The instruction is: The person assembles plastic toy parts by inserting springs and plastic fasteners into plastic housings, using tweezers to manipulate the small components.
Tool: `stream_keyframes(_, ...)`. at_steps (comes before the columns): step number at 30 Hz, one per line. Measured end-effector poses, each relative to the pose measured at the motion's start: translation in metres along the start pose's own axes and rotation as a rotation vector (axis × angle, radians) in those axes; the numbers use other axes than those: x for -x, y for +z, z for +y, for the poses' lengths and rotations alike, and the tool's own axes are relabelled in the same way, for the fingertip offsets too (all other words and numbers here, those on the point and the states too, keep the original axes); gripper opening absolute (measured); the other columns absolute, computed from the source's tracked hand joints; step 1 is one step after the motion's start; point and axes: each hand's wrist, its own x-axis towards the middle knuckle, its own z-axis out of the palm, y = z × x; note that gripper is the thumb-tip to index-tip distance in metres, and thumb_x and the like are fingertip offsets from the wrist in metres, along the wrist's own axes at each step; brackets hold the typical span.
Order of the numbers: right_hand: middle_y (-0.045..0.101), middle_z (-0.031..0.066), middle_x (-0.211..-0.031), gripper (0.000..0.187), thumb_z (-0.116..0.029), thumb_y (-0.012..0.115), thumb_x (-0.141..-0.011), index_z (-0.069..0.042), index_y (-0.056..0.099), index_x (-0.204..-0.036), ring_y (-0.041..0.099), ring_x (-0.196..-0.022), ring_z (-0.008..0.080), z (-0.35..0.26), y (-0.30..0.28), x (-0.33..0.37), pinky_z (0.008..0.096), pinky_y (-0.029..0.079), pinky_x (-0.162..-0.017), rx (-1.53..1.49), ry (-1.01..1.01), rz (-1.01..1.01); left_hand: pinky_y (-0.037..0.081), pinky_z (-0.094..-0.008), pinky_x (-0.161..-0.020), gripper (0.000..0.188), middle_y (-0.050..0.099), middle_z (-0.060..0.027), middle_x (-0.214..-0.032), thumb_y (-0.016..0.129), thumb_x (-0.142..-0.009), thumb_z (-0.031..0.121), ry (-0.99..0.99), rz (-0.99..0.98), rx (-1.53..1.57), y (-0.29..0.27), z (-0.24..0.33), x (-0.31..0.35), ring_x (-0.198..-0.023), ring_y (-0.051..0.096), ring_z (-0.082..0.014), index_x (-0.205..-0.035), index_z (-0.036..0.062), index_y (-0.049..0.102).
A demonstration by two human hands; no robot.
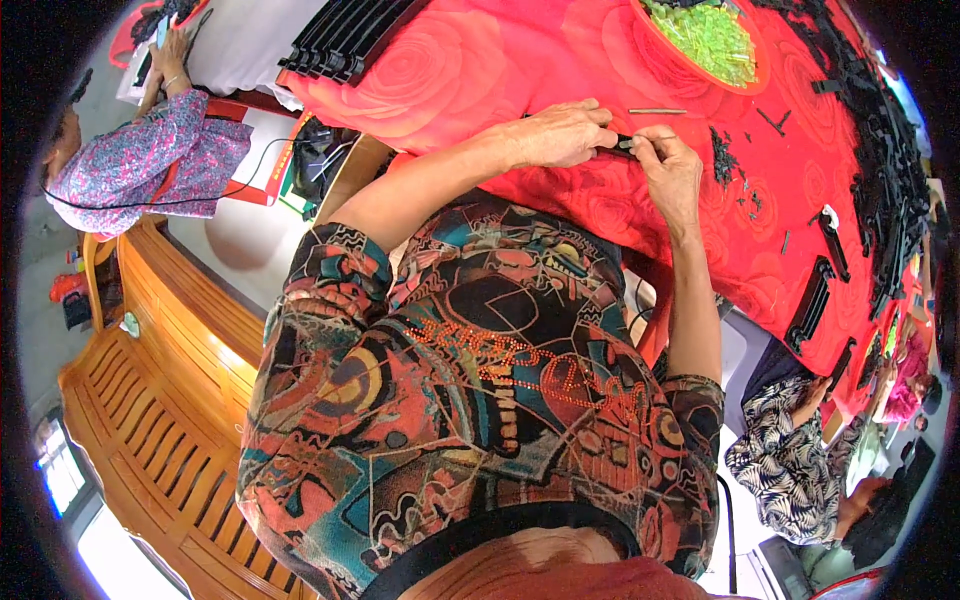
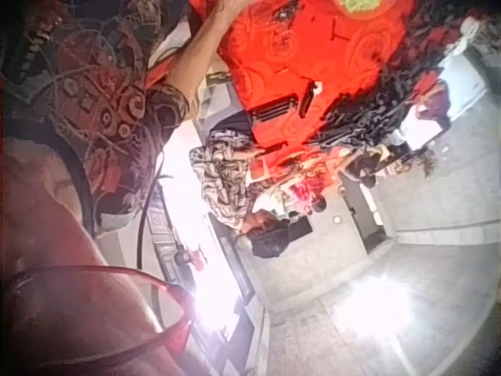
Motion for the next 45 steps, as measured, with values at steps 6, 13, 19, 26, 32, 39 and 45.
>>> stream_keyframes(6, 0.061, 0.0104, -0.065, 0.012, -0.017, 0.061, -0.08, -0.006, 0.062, -0.084, 0.058, -0.057, 0.0183, 0.005, 0.006, -0.003, 0.0316, 0.045, -0.055, 0.074, -0.039, 0.02, 0.042, -0.0433, -0.078, 0.014, 0.05, -0.0148, -0.087, 0.058, -0.07, 0.006, 0.006, -0.097, 0.028, -0.003, -0.005, -0.008, -0.09, 0.05, -0.034, -0.083, 0.0022, 0.053)
stream_keyframes(13, 0.06, 0.0129, -0.066, 0.015, -0.021, 0.059, -0.081, -0.007, 0.06, -0.085, 0.061, -0.06, 0.0266, -0.002, 0.009, -0.006, 0.0369, 0.045, -0.055, 0.218, -0.05, 0.011, 0.043, -0.0447, -0.081, 0.014, 0.053, -0.0151, -0.09, 0.054, -0.071, 0.005, -0.026, -0.129, 0.027, -0.008, -0.005, -0.009, -0.094, 0.051, -0.0349, -0.084, 0.0033, 0.055)
stream_keyframes(19, 0.062, 0.0149, -0.073, 0.016, -0.021, 0.059, -0.082, -0.006, 0.058, -0.087, 0.061, -0.07, 0.0329, -0.012, 0.005, -0.004, 0.0419, 0.046, -0.062, 0.345, -0.072, -0.03, 0.043, -0.0427, -0.081, 0.028, 0.053, -0.0132, -0.094, 0.062, -0.075, 0.015, -0.023, -0.067, 0.01, -0.011, -0.009, 0.004, -0.094, 0.051, -0.0323, -0.1, 0.0049, 0.057)
stream_keyframes(26, 0.062, 0.0141, -0.078, 0.012, -0.015, 0.058, -0.082, -0.003, 0.06, -0.085, 0.062, -0.073, 0.0292, -0.009, 0.004, 0.009, 0.0364, 0.048, -0.065, 0.203, -0.134, 0.097, 0.037, -0.0421, -0.094, 0.047, 0.053, -0.0154, -0.113, 0.063, -0.077, 0.031, -0.262, 0.156, -0.037, -0.038, -0.003, 0.043, -0.11, 0.047, -0.0329, -0.118, 0.0096, 0.053)
stream_keyframes(32, 0.061, 0.0076, -0.077, 0.009, -0.008, 0.059, -0.083, -0.001, 0.061, -0.088, 0.058, -0.071, 0.0157, -0.007, 0.007, 0.014, 0.0275, 0.047, -0.065, 0.116, -0.206, 0.145, 0.037, -0.0439, -0.09, 0.05, 0.053, -0.0145, -0.111, 0.063, -0.075, 0.034, -0.309, 0.243, -0.092, -0.021, 0.006, 0.051, -0.105, 0.048, -0.0317, -0.118, 0.0088, 0.052)
stream_keyframes(39, 0.063, 0.01, -0.081, 0.009, -0.007, 0.06, -0.082, 0.0, 0.061, -0.087, 0.061, -0.074, 0.0189, -0.01, 0.009, 0.021, 0.0294, 0.048, -0.069, 0.08, -0.121, 0.211, 0.038, -0.0401, -0.086, 0.045, 0.054, -0.0083, -0.106, 0.066, -0.073, 0.029, -0.322, 0.24, -0.162, -0.012, 0.01, 0.05, -0.099, 0.049, -0.0264, -0.112, 0.0101, 0.055)
stream_keyframes(45, 0.063, 0.0092, -0.079, 0.008, -0.007, 0.061, -0.081, 0.0, 0.062, -0.086, 0.06, -0.07, 0.017, -0.032, 0.003, 0.017, 0.0271, 0.048, -0.066, -0.066, -0.078, 0.217, 0.038, -0.0394, -0.081, 0.039, 0.056, -0.0061, -0.101, 0.064, -0.075, 0.029, -0.361, 0.201, -0.194, -0.011, 0.011, 0.046, -0.096, 0.049, -0.0252, -0.108, 0.0086, 0.058)
